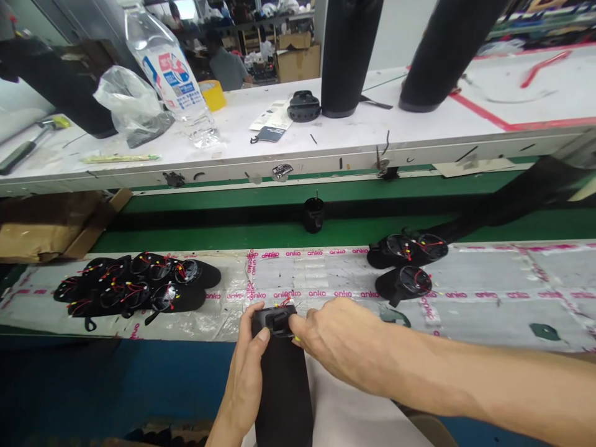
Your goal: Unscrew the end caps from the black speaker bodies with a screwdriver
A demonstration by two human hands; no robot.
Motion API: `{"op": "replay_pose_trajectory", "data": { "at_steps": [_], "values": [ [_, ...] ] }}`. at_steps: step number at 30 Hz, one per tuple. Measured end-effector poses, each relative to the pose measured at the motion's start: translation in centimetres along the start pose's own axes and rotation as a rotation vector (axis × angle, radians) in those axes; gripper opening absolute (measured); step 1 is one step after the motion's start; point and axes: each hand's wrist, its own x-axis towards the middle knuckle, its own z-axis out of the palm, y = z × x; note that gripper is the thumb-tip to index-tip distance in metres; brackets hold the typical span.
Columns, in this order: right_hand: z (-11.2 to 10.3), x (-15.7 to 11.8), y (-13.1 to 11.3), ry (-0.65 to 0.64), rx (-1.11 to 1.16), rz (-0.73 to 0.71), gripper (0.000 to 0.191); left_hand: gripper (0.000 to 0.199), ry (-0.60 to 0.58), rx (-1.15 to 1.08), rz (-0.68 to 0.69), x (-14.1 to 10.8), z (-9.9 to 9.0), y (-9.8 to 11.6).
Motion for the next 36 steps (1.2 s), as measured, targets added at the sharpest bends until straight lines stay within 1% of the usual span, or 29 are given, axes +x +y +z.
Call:
{"op": "replay_pose_trajectory", "data": {
  "at_steps": [4,6,9,11,13,15,16,18,20,22,24,27,29,31,33,36],
  "values": [
    [1.9,-0.4,-0.3,-0.003,-0.027,-0.054,0.028,0.050,0.008,0.031,-0.026,0.1,0.2,-0.3],
    [2.8,-0.5,-0.6,-0.018,-0.034,-0.047,0.037,0.051,0.009,0.041,-0.035,0.2,0.2,-0.4],
    [3.1,-0.4,-0.9,-0.042,-0.040,-0.035,0.047,0.049,0.005,0.049,-0.038,0.2,0.2,-0.5],
    [2.6,-0.1,-0.9,-0.050,-0.027,-0.031,0.041,0.047,0.011,0.049,-0.032,0.2,0.2,-0.6],
    [1.8,0.5,-0.6,-0.050,0.023,-0.001,0.026,0.045,0.013,0.028,-0.015,0.3,0.1,-0.7],
    [0.9,0.9,-0.1,-0.046,0.121,0.048,0.008,0.044,0.018,-0.022,0.014,0.4,0.0,-0.8],
    [0.5,1.1,0.1,-0.047,0.190,0.062,0.006,0.044,0.025,-0.051,0.031,0.4,-0.1,-0.9],
    [-0.1,0.9,0.5,-0.048,0.318,0.102,0.015,0.044,0.041,-0.095,0.056,0.6,-0.3,-1.1],
    [-0.6,0.4,0.8,-0.044,0.371,0.168,0.020,0.045,0.035,-0.127,0.054,0.7,-0.4,-1.3],
    [-0.6,-0.2,1.0,-0.052,0.359,0.227,0.020,0.047,-0.001,-0.176,0.035,0.8,-0.5,-1.6],
    [-0.4,-0.7,1.1,-0.075,0.345,0.258,0.017,0.052,-0.024,-0.219,0.028,0.9,-0.7,-1.8],
    [0.2,-0.9,1.0,-0.094,0.357,0.292,0.014,0.065,-0.018,-0.232,0.034,1.2,-1.0,-2.3],
    [0.5,-1.0,0.8,-0.090,0.366,0.299,0.012,0.079,-0.038,-0.269,-0.017,1.5,-1.1,-2.6],
    [0.6,-1.0,0.7,-0.081,0.390,0.298,0.009,0.091,-0.073,-0.370,-0.110,1.9,-1.2,-2.9],
    [0.6,-1.1,0.6,-0.059,0.425,0.285,0.009,0.096,-0.108,-0.507,-0.199,2.2,-1.3,-3.1],
    [0.9,-1.0,0.7,-0.007,0.389,0.235,0.008,0.100,-0.177,-0.646,-0.256,2.4,-1.5,-3.3]
  ]
}}
